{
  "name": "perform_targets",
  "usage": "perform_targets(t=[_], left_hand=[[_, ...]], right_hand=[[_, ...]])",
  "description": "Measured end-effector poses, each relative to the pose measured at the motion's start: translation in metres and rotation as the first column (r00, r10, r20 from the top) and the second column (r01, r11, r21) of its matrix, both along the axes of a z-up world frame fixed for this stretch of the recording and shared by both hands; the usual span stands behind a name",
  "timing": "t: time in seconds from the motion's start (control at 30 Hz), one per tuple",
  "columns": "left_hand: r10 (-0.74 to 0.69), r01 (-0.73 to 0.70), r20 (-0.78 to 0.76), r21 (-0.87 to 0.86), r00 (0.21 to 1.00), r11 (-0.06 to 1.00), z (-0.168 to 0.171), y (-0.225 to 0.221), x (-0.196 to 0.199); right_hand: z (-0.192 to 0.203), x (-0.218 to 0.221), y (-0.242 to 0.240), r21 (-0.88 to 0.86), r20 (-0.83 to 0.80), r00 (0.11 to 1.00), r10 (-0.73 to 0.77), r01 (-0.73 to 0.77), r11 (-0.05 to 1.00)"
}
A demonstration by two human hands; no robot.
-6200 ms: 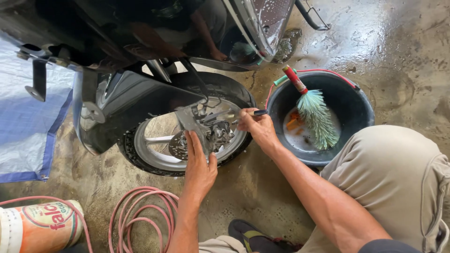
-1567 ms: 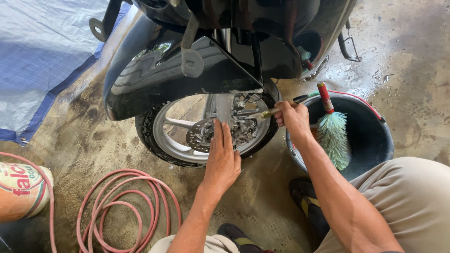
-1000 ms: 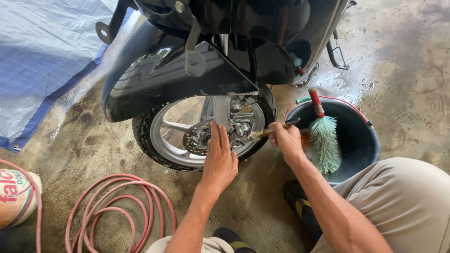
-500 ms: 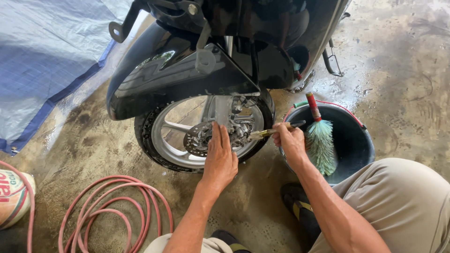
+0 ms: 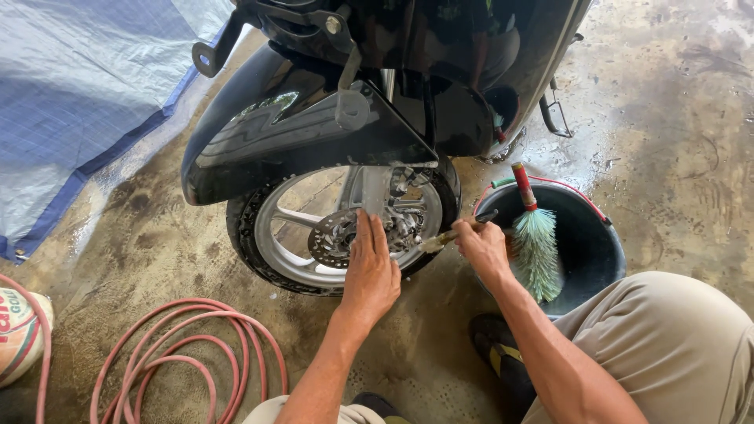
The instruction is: The person cleans the front wheel, disk brake, and fork of a motorcycle using a brush and soapy water.
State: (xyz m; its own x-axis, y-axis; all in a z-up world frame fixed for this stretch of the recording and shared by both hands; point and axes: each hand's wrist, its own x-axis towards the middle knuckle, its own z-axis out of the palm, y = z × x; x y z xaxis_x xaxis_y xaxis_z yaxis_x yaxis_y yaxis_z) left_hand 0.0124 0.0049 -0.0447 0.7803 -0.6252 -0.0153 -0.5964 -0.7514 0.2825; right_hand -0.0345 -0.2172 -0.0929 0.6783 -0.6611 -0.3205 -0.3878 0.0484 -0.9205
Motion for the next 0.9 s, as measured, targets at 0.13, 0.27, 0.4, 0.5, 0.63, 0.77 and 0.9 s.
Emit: perform_targets(t=[0.13, 0.27, 0.4, 0.5, 0.63, 0.77, 0.9], left_hand=[[-0.002, 0.002, 0.008, -0.013, 1.0, 1.0, 0.002, -0.001, -0.002], [0.001, 0.0, 0.004, -0.019, 1.0, 1.0, 0.004, 0.0, -0.001], [-0.009, 0.009, 0.002, -0.013, 1.0, 1.0, 0.0, 0.0, -0.001], [0.001, -0.001, -0.02, 0.015, 1.0, 1.0, -0.003, -0.002, 0.0], [-0.008, 0.008, 0.027, -0.012, 1.0, 1.0, -0.001, -0.001, 0.0], [0.002, -0.002, -0.012, -0.022, 1.0, 1.0, 0.002, -0.001, -0.003], [-0.007, 0.007, -0.012, -0.016, 1.0, 1.0, 0.001, 0.001, 0.0]], right_hand=[[0.041, -0.014, 0.017, -0.134, -0.023, 0.999, 0.048, -0.051, 0.99], [0.046, -0.023, 0.04, -0.377, 0.333, 0.936, 0.115, 0.02, 0.926], [0.041, -0.033, 0.054, -0.638, 0.419, 0.822, 0.386, -0.037, 0.769], [0.052, -0.047, 0.054, -0.692, 0.345, 0.842, 0.414, -0.069, 0.718], [0.068, -0.058, 0.053, -0.73, 0.287, 0.81, 0.511, -0.16, 0.665], [0.057, -0.058, 0.058, -0.749, 0.206, 0.775, 0.597, -0.268, 0.606], [0.056, -0.06, 0.06, -0.68, 0.215, 0.793, 0.571, -0.298, 0.67]])
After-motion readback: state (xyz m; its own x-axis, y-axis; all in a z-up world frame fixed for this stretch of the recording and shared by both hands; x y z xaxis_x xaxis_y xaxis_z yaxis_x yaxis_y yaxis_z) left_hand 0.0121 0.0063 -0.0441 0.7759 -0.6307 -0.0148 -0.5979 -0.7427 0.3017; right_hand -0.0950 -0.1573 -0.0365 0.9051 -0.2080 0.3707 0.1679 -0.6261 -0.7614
